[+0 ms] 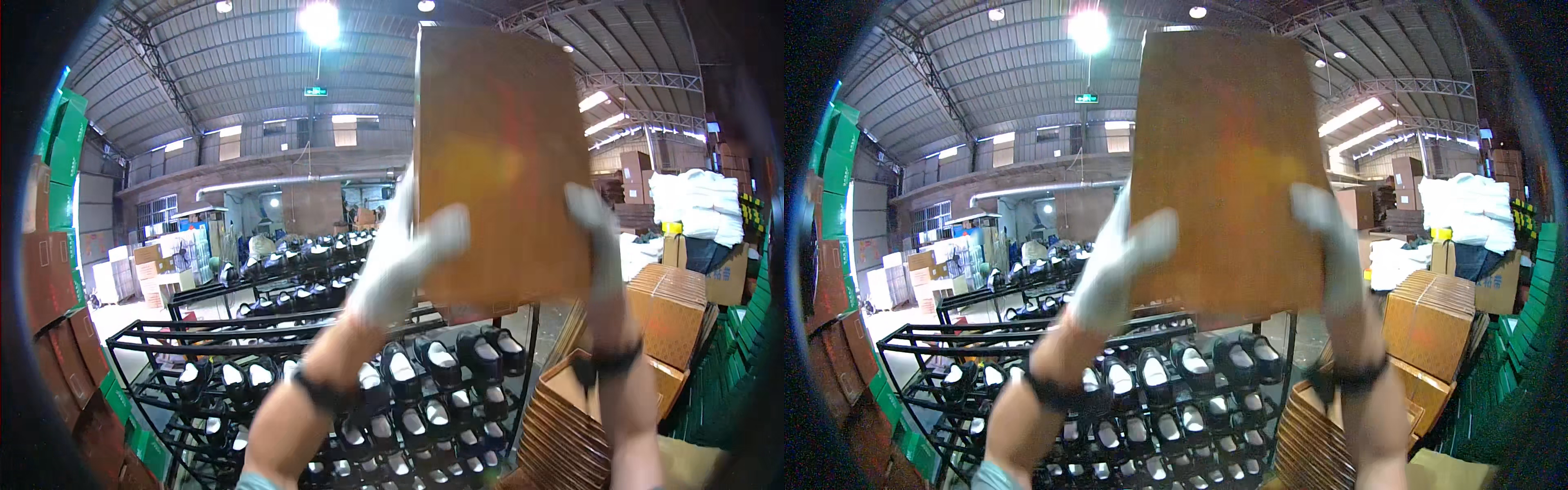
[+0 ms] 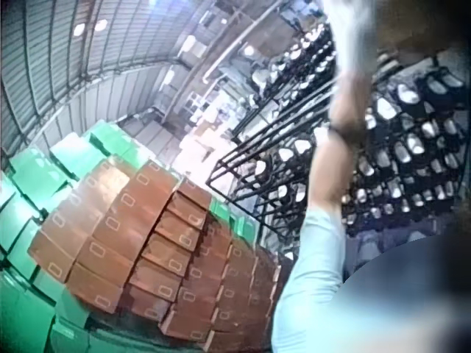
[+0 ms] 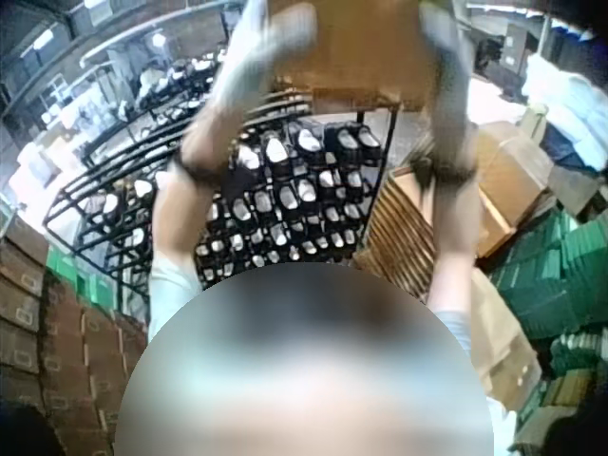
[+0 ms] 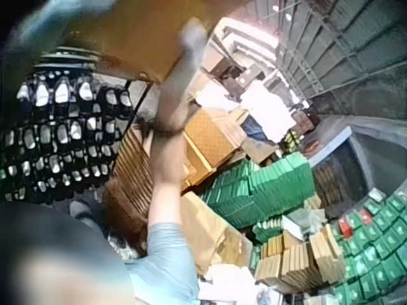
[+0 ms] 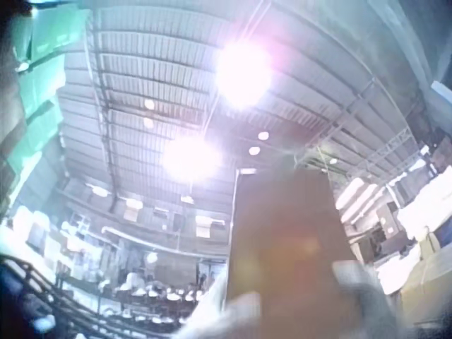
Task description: The person packs shoes by hand, taking a shoe from a rack, wiping it with a cloth, and placing it into a box with paper. They then place a lid on the box and stack it onto a pile of boxes.
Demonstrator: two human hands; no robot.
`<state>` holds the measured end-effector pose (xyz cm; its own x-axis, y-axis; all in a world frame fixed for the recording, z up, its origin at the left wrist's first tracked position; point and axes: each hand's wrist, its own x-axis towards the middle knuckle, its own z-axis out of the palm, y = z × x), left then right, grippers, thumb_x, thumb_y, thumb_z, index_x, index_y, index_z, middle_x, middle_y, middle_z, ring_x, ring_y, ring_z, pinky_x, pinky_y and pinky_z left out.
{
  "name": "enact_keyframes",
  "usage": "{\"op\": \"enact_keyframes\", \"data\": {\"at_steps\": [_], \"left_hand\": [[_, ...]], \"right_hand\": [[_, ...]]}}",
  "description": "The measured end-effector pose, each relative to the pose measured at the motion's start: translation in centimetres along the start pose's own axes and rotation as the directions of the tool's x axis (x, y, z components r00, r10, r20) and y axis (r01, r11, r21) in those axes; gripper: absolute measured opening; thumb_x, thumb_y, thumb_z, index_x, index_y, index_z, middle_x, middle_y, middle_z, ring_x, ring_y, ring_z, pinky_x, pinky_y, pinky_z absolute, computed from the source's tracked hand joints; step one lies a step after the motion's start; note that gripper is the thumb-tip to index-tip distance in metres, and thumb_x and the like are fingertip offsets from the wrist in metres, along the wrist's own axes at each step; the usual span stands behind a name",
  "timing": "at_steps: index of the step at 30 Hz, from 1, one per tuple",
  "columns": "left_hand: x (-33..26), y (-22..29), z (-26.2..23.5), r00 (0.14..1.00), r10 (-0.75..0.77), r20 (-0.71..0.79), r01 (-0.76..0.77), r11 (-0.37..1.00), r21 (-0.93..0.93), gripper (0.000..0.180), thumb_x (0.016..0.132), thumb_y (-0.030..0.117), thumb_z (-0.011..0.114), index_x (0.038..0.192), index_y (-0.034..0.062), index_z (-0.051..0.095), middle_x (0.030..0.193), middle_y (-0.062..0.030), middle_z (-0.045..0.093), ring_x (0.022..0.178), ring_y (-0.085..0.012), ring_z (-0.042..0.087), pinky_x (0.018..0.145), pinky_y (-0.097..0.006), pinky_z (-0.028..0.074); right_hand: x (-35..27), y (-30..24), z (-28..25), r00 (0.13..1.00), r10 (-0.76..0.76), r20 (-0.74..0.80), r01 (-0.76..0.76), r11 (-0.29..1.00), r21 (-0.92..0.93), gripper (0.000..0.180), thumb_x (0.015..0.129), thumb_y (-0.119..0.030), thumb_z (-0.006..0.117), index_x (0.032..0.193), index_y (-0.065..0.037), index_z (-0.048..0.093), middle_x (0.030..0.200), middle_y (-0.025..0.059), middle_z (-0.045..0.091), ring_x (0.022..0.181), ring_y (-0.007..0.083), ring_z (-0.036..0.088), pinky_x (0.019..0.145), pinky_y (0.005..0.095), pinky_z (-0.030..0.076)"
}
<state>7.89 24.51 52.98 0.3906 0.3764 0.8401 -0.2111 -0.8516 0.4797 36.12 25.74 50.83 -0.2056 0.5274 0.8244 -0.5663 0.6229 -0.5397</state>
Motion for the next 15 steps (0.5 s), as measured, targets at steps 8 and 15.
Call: {"op": "enact_keyframes", "data": {"at_steps": [8,15], "left_hand": [[17.1,-0.6,-6.9,0.859,0.512,0.006,-0.345,0.569,0.746,0.068,0.116,0.041,0.059,0.175,0.0131,0.042,0.169,-0.0290,0.053,0.156,-0.0429,0.054,0.129,-0.045,0.042],[24.3,0.3,-7.7,0.996,-0.067,-0.053,0.046,-0.100,0.994,0.052,0.116,0.041,0.046,0.145,0.0062,0.071,0.144,-0.0275,0.070,0.134,-0.0469,0.068,0.120,-0.052,0.051]], "right_hand": [[24.2,-0.5,-2.1,0.728,-0.679,-0.096,0.337,0.476,-0.812,0.064,0.116,-0.019,0.054,0.178,-0.026,0.039,0.164,0.0085,0.062,0.114,0.0166,0.071,0.097,0.0324,0.061],[31.1,0.0,-6.7,0.859,-0.511,0.011,0.056,0.072,-0.996,0.056,0.102,-0.013,0.056,0.157,-0.008,0.066,0.150,0.0282,0.070,0.142,0.0366,0.067,0.118,0.0375,0.051]]}}
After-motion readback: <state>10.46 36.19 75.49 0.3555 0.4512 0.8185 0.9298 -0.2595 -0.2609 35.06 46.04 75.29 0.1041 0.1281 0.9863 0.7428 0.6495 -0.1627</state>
